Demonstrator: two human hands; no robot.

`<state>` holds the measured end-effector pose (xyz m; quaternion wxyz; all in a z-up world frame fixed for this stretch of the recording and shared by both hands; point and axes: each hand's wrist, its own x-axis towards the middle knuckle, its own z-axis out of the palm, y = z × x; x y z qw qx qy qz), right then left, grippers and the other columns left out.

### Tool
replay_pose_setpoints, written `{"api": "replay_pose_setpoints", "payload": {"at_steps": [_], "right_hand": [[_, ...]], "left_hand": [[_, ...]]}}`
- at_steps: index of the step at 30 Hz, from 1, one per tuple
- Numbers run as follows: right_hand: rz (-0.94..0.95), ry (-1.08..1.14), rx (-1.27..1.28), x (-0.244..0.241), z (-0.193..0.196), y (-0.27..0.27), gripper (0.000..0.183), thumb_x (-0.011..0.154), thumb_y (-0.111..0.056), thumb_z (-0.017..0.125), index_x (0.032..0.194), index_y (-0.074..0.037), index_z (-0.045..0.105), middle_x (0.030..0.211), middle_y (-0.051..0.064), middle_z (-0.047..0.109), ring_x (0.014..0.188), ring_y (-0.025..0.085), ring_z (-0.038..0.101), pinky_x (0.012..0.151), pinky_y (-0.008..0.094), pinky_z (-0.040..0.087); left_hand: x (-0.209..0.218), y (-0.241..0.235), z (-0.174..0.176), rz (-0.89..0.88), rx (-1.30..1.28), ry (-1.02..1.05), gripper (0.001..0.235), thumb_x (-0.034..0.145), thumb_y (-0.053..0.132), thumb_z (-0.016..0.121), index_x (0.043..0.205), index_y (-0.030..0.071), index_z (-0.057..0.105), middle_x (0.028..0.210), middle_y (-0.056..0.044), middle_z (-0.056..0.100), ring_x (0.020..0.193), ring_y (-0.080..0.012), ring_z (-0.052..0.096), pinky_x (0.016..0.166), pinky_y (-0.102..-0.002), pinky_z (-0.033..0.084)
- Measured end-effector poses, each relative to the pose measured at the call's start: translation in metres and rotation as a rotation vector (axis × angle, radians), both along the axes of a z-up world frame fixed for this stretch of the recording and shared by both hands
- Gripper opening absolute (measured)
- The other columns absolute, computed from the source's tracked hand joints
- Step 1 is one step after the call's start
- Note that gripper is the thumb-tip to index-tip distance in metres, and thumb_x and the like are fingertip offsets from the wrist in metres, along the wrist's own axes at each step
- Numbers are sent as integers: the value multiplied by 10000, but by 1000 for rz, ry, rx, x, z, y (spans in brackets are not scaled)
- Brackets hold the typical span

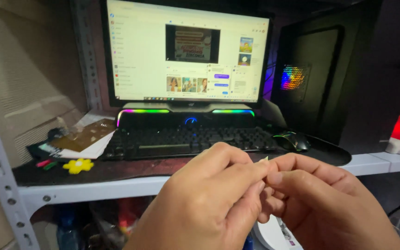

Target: The person picks up a small rectangular sticker and begins peeling the backing off. They continue to peel the backing from the sticker while holding it in front of the camera, occasionally adjusting their grip.

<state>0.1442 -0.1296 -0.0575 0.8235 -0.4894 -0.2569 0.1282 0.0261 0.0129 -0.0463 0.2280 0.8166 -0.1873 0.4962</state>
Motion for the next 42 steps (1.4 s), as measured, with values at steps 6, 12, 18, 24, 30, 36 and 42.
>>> {"api": "replay_pose_setpoints", "payload": {"at_steps": [6,12,18,24,30,36,42], "right_hand": [[12,15,-34,1,-2,7,148,942,124,572,946,245,657,840,324,631,709,430,563,655,531,432],[42,23,-52,9,-9,10,105,944,117,582,930,200,646,829,300,639,726,386,583,689,483,454],[47,21,-80,6,-10,19,118,921,127,573,859,199,644,783,287,628,689,399,577,657,510,441],[-3,21,-138,-2,-5,25,144,889,189,567,852,271,679,772,333,630,649,436,540,622,546,432],[23,21,-94,7,-12,21,105,888,189,575,878,248,661,798,329,634,659,439,541,628,553,425],[-42,91,-110,0,-6,23,116,926,196,539,917,255,639,844,333,626,706,436,540,663,532,418],[18,52,-85,1,-9,21,174,959,123,574,943,263,676,833,360,638,701,455,541,637,554,408]], "left_hand": [[-1,8,-5,0,42,-51,222,979,92,555,1130,74,717,964,-32,617,810,-154,651,700,-273,546],[1,18,-6,-16,101,-44,183,973,67,550,1064,58,708,971,-60,606,789,-183,623,687,-296,530],[6,30,-12,0,163,-67,132,940,46,572,1010,64,683,969,-87,587,753,-235,588,654,-342,501],[9,37,-18,25,167,-23,250,923,85,563,1123,93,714,1020,-86,604,818,-247,620,693,-357,530],[14,31,-19,-11,123,-51,169,1002,109,527,990,63,690,964,-76,593,794,-226,617,722,-346,513],[14,30,-20,-18,88,20,203,993,131,502,1033,91,697,957,-55,592,773,-215,614,697,-344,516],[16,27,-24,-38,25,-68,207,991,103,539,1109,78,706,971,-52,621,796,-181,649,714,-315,540]]}}
